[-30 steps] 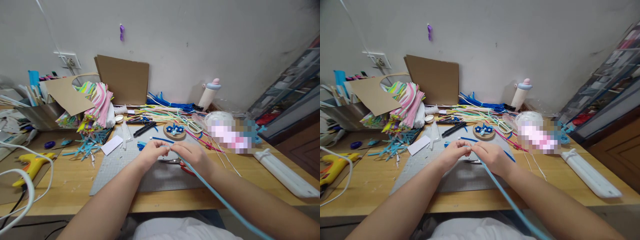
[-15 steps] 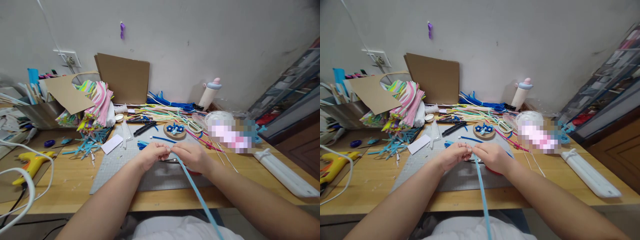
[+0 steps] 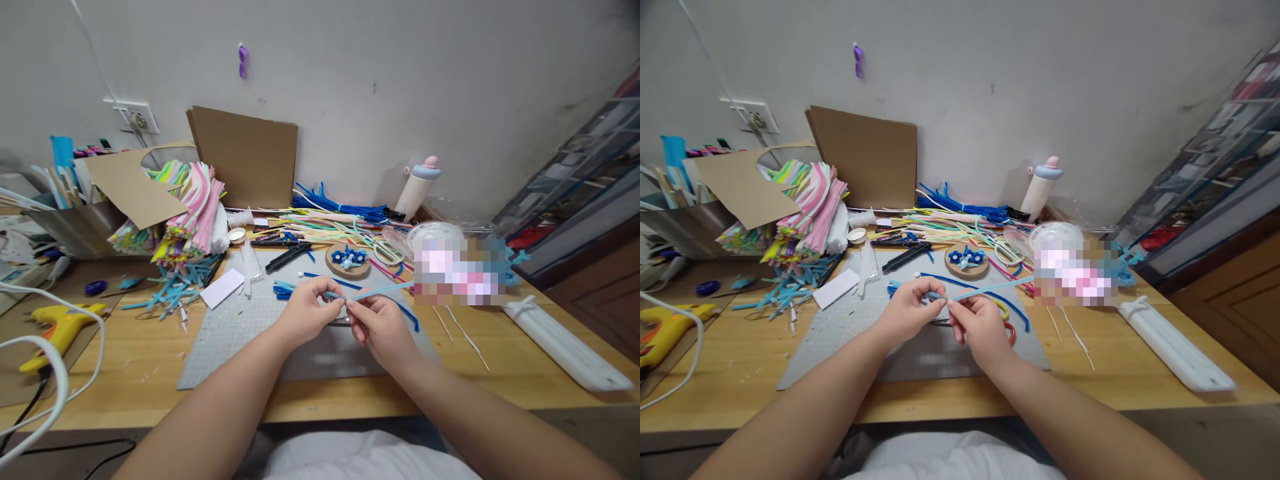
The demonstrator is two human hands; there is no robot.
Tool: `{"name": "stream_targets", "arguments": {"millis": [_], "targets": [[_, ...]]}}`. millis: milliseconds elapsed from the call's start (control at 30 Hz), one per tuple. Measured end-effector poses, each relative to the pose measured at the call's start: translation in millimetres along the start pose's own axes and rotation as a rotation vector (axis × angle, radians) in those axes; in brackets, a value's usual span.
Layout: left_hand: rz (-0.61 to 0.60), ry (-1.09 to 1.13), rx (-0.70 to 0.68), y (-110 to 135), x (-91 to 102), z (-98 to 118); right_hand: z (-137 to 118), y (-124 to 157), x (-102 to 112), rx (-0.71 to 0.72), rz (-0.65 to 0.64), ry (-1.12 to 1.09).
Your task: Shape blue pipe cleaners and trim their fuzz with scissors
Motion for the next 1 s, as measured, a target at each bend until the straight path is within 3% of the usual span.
{"name": "stream_targets", "arguments": {"millis": [133, 233, 300, 367, 433, 533, 600, 733, 900, 1000], "targets": [[0.007, -0.040, -0.055, 2, -1.0, 8, 13, 5, -4, -0.134, 0.061, -0.273], [0.006, -0.022, -0.003, -1, 0.2, -1, 14, 10, -11, -0.180, 0.022, -0.323], [-0.001, 0.013, 0.069, -3, 1.4, -12, 12, 18, -24, -0.246, -0.131, -0.207], [-0.015, 0.057, 0.142, -4, 1.8, -22, 6, 28, -32, -0.248, -0.308, 0.061], [-0.036, 0.102, 0.200, -5, 0.7, -29, -22, 28, -24, 0.023, -0.285, 0.432], [-0.098, 0.159, 0.278, -4, -5.9, -34, -84, 39, -10, 0.652, 0.033, 0.943], [-0.155, 0.179, 0.339, -1, -12.8, -36, -91, 40, -12, 0.796, 0.057, 1.138], [-0.234, 0.151, 0.465, 12, -22.3, -43, -59, 29, -16, 0.618, -0.222, 1.131], [-0.188, -0.022, 0.554, 46, -10.4, -53, -28, 43, -24, 0.521, -0.330, 1.022], [-0.067, -0.213, 0.460, 71, 8.4, -47, -9, 49, -34, 0.495, -0.357, 1.068]]}}
Point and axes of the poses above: each hand's wrist, its own y-axis away from the middle knuckle, its own x-axis out of the back of the hand, z = x × y, the point moved 9 cm from there along -y, towards the middle knuckle, and after that the axes turned 4 degrees about y, right-handed, at the moved point
